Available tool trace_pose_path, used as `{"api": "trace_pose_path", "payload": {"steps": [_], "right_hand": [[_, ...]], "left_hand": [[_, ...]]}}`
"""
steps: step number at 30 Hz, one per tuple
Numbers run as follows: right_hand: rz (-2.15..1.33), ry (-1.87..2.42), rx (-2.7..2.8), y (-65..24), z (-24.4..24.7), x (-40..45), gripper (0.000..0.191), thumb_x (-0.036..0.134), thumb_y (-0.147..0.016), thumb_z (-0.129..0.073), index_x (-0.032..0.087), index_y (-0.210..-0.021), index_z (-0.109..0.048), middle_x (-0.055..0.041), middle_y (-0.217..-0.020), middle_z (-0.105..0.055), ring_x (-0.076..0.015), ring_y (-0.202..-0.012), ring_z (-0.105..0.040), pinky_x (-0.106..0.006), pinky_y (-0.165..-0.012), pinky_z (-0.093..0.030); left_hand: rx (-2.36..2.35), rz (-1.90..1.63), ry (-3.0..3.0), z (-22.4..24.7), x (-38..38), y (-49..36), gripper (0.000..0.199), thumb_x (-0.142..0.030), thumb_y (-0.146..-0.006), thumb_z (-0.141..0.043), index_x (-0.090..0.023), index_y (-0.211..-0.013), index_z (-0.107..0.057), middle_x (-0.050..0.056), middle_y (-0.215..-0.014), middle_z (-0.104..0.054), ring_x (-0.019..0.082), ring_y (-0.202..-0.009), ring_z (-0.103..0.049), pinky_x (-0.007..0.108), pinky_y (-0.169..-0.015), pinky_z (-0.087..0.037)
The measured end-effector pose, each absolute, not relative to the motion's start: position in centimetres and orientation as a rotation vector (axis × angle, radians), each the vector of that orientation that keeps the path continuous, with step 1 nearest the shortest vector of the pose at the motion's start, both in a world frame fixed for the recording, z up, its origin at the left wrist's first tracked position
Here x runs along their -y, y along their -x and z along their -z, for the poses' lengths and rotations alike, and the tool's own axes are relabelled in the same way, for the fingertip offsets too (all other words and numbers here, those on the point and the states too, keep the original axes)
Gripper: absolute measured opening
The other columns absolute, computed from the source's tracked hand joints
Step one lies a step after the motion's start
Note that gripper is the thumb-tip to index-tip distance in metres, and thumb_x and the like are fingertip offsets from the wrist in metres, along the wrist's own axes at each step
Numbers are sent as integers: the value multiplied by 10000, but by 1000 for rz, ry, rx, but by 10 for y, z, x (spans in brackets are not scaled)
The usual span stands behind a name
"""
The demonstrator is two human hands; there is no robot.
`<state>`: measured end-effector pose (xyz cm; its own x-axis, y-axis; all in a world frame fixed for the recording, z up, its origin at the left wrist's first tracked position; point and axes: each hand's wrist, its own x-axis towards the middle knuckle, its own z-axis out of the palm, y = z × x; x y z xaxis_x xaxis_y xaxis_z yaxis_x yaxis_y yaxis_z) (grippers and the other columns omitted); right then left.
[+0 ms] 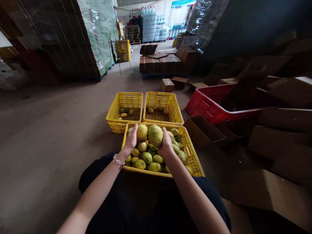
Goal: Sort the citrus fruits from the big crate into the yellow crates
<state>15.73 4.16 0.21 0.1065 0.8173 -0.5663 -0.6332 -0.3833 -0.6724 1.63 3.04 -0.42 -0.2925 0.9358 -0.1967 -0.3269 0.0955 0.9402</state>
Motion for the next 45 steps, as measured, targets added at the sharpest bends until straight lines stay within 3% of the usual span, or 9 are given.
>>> {"api": "trace_pose_path", "payload": {"steps": [6,11,15,19,26,32,37,42,45], "right_hand": [[-1558,1181,207,-157,-2,-42,261,375,-981,-497,266,-786,-632,8,-638,-704,-207,-626,-710,-325,-601,-622],[-1565,1184,228,-159,1,-44,256,400,-970,-492,268,-812,-645,-2,-641,-703,-228,-674,-727,-343,-603,-639],[-1552,1183,237,-159,3,-44,242,405,-961,-500,271,-813,-637,2,-649,-696,-228,-702,-734,-343,-618,-649],[-1545,1190,252,-158,3,-44,249,413,-964,-489,277,-812,-632,0,-660,-700,-229,-712,-737,-344,-625,-650],[-1546,1192,264,-158,5,-44,243,419,-964,-489,283,-809,-615,8,-640,-688,-230,-712,-740,-336,-622,-652],[-1547,1161,217,-159,3,-44,219,370,-956,-510,280,-795,-628,4,-642,-698,-237,-719,-742,-361,-675,-664],[-1538,1133,193,-160,6,-47,193,362,-945,-538,288,-799,-641,12,-645,-710,-237,-700,-740,-350,-642,-655],[-1531,1159,207,-159,-1,-44,243,378,-958,-508,279,-775,-633,6,-660,-722,-228,-710,-741,-347,-679,-657],[-1601,1115,240,-158,-9,-40,268,407,-958,-509,268,-760,-624,-13,-664,-724,-231,-719,-744,-345,-698,-658]], "left_hand": [[-1377,-1431,-938,-5,-21,-15,146,-317,-915,-625,-238,-881,-742,81,-1157,-793,279,-1433,-527,362,-1219,-377],[-1441,-1313,-1196,-8,-21,-16,284,-393,-924,-522,-238,-701,-608,72,-887,-760,295,-1206,-645,396,-1109,-465],[-1448,-1270,-1252,-10,-22,-17,233,-385,-892,-526,-235,-723,-584,57,-863,-733,274,-1108,-661,376,-1048,-496],[-1500,-1240,-1226,-11,-22,-17,192,-360,-873,-529,-231,-746,-593,70,-916,-752,287,-1186,-644,380,-1092,-473],[-1528,-1224,-1077,-17,-20,-17,230,-311,-861,-576,-178,-1009,-691,134,-1348,-716,294,-1392,-555,374,-1213,-356],[-1451,-1312,-914,-18,-17,-18,90,-231,-823,-649,-212,-894,-701,108,-1372,-709,292,-1447,-497,357,-1241,-308],[-1387,-1348,-882,-13,-17,-17,128,-204,-791,-652,-212,-904,-712,97,-1301,-737,296,-1444,-500,367,-1241,-316],[-1268,-1379,-842,-9,-19,-21,153,-283,-840,-684,-208,-966,-729,70,-1246,-760,286,-1401,-549,377,-1223,-379],[-1171,-1366,-605,-10,-21,-24,213,-365,-914,-649,-204,-1028,-727,69,-1099,-788,271,-1282,-650,365,-1077,-544]]}}
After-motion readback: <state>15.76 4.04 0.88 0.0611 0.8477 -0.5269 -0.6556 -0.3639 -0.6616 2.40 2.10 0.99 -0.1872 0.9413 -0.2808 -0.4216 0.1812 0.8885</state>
